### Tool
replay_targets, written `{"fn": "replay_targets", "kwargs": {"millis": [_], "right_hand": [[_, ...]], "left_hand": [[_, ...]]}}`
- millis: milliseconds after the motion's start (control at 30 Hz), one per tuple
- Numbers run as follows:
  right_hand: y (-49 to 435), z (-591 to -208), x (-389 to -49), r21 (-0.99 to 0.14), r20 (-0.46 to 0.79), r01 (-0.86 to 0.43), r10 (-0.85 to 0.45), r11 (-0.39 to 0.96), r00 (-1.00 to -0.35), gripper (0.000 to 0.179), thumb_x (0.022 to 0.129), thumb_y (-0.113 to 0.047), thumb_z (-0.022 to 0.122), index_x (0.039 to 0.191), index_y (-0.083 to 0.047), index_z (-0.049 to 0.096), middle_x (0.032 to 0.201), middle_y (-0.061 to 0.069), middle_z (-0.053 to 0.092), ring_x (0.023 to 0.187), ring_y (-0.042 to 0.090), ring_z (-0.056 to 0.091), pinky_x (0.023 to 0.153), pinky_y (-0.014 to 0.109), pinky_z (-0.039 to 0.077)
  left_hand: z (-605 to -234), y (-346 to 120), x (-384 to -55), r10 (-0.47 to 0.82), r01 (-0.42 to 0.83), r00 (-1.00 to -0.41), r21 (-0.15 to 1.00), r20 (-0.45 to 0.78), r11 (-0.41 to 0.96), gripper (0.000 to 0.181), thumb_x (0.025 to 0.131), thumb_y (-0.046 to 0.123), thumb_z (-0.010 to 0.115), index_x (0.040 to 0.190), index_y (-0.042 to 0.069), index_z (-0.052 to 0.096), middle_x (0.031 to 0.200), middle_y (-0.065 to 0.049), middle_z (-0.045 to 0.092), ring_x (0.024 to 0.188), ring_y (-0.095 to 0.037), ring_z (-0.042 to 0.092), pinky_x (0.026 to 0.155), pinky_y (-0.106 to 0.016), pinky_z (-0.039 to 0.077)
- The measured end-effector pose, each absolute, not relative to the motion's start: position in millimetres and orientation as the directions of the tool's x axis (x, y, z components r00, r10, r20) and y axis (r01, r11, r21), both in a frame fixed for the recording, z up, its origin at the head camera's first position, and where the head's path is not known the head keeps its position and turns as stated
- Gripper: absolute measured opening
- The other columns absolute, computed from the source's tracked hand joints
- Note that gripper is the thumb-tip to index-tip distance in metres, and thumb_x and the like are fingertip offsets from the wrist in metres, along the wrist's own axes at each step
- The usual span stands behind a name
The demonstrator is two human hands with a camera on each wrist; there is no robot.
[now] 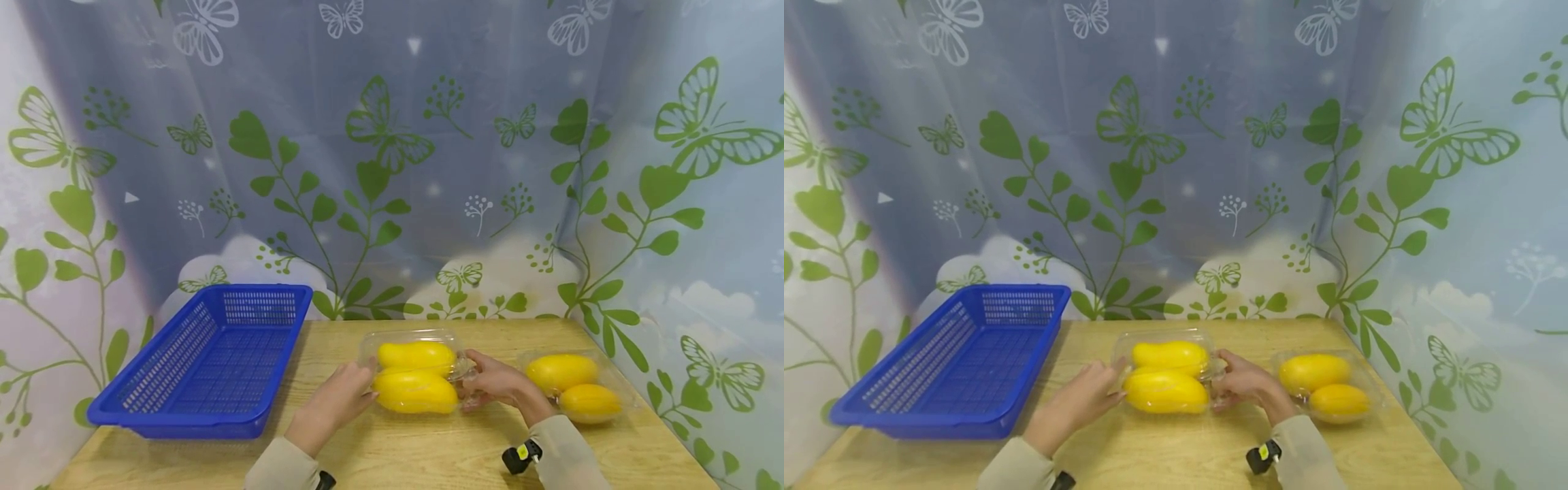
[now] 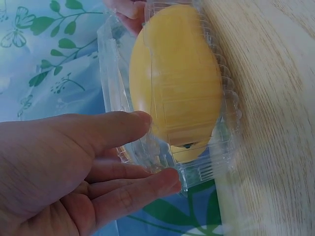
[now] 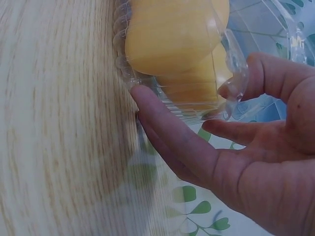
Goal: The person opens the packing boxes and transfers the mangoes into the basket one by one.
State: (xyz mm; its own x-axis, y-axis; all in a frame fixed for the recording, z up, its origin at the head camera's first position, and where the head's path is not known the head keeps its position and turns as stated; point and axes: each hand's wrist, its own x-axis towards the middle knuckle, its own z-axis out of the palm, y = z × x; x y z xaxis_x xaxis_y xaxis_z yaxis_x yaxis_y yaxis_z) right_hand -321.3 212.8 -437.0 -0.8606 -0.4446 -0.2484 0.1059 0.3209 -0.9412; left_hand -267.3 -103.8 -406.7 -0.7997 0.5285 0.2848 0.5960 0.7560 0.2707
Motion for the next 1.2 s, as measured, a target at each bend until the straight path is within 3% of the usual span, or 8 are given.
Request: {"fn": "replay_targets", "kwargs": {"millis": [167,400,733,833,933,1033,1200], "right_hand": [[213.9,-437.2,-322.0,-0.944,-0.237,0.090,-0.457,0.319,-0.857,0.086,0.092,0.003,0.056,0.163,0.000,0.008,0.144,0.036,0.034,0.082,0.021,0.057,0.083,0.048,0.064],[214.5,-436.7,-322.4,-0.945,-0.230,0.081,-0.469,0.316,-0.853,0.083,0.091,0.003,0.057,0.161,0.000,0.011,0.137,0.035,0.040,0.095,0.026,0.067,0.083,0.049,0.064],[213.7,-436.2,-322.7,-0.945,-0.221,0.066,-0.479,0.320,-0.850,0.083,0.089,0.001,0.058,0.160,0.000,0.015,0.128,0.029,0.047,0.089,0.023,0.064,0.082,0.048,0.064],[213.8,-436.0,-322.1,-0.944,-0.224,0.072,-0.469,0.321,-0.854,0.087,0.089,0.001,0.057,0.162,0.000,0.011,0.136,0.035,0.043,0.086,0.022,0.064,0.082,0.047,0.064],[213.7,-436.0,-320.5,-0.944,-0.231,0.085,-0.457,0.318,-0.859,0.092,0.089,0.002,0.057,0.163,0.000,0.003,0.150,0.043,0.027,0.084,0.021,0.065,0.082,0.047,0.064],[213.1,-436.1,-319.2,-0.944,-0.238,0.097,-0.447,0.314,-0.862,0.094,0.089,0.003,0.057,0.164,0.000,0.000,0.157,0.044,0.015,0.084,0.021,0.063,0.082,0.047,0.064],[211.7,-435.8,-318.2,-0.942,-0.246,0.107,-0.438,0.318,-0.865,0.097,0.088,0.003,0.056,0.164,0.001,-0.003,0.160,0.044,0.009,0.072,0.019,0.053,0.082,0.046,0.064]], "left_hand": [[-407.2,-103.5,-268.0,0.530,0.597,-0.798,0.258,0.289,0.759,0.049,0.089,0.005,0.078,0.128,-0.017,0.058,0.058,0.001,0.053,0.048,-0.004,0.034,0.046,-0.015,0.038],[-409.4,-104.0,-271.0,0.517,0.590,-0.798,0.228,0.310,0.775,0.033,0.085,0.008,0.082,0.110,-0.005,0.064,0.073,-0.009,0.069,0.054,-0.006,0.048,0.053,-0.016,0.045],[-408.2,-104.8,-272.0,0.514,0.585,-0.803,0.240,0.301,0.774,0.043,0.085,0.010,0.083,0.119,-0.007,0.064,0.073,-0.010,0.070,0.054,-0.006,0.045,0.054,-0.015,0.045],[-407.7,-105.2,-272.7,0.514,0.587,-0.802,0.245,0.304,0.772,0.044,0.085,0.010,0.083,0.120,-0.007,0.064,0.075,-0.011,0.071,0.055,-0.005,0.046,0.054,-0.016,0.046],[-407.6,-105.7,-273.4,0.516,0.590,-0.801,0.256,0.304,0.765,0.041,0.085,0.010,0.083,0.118,-0.006,0.065,0.075,-0.010,0.071,0.055,-0.005,0.046,0.054,-0.016,0.046],[-408.1,-106.2,-274.0,0.518,0.591,-0.801,0.263,0.299,0.762,0.038,0.086,0.011,0.082,0.115,-0.005,0.065,0.073,-0.008,0.068,0.054,-0.005,0.045,0.054,-0.016,0.045],[-410.2,-107.4,-274.2,0.544,0.616,-0.781,0.234,0.306,0.752,0.032,0.087,0.010,0.081,0.111,-0.004,0.064,0.066,-0.001,0.061,0.054,-0.004,0.041,0.052,-0.016,0.044]]}}
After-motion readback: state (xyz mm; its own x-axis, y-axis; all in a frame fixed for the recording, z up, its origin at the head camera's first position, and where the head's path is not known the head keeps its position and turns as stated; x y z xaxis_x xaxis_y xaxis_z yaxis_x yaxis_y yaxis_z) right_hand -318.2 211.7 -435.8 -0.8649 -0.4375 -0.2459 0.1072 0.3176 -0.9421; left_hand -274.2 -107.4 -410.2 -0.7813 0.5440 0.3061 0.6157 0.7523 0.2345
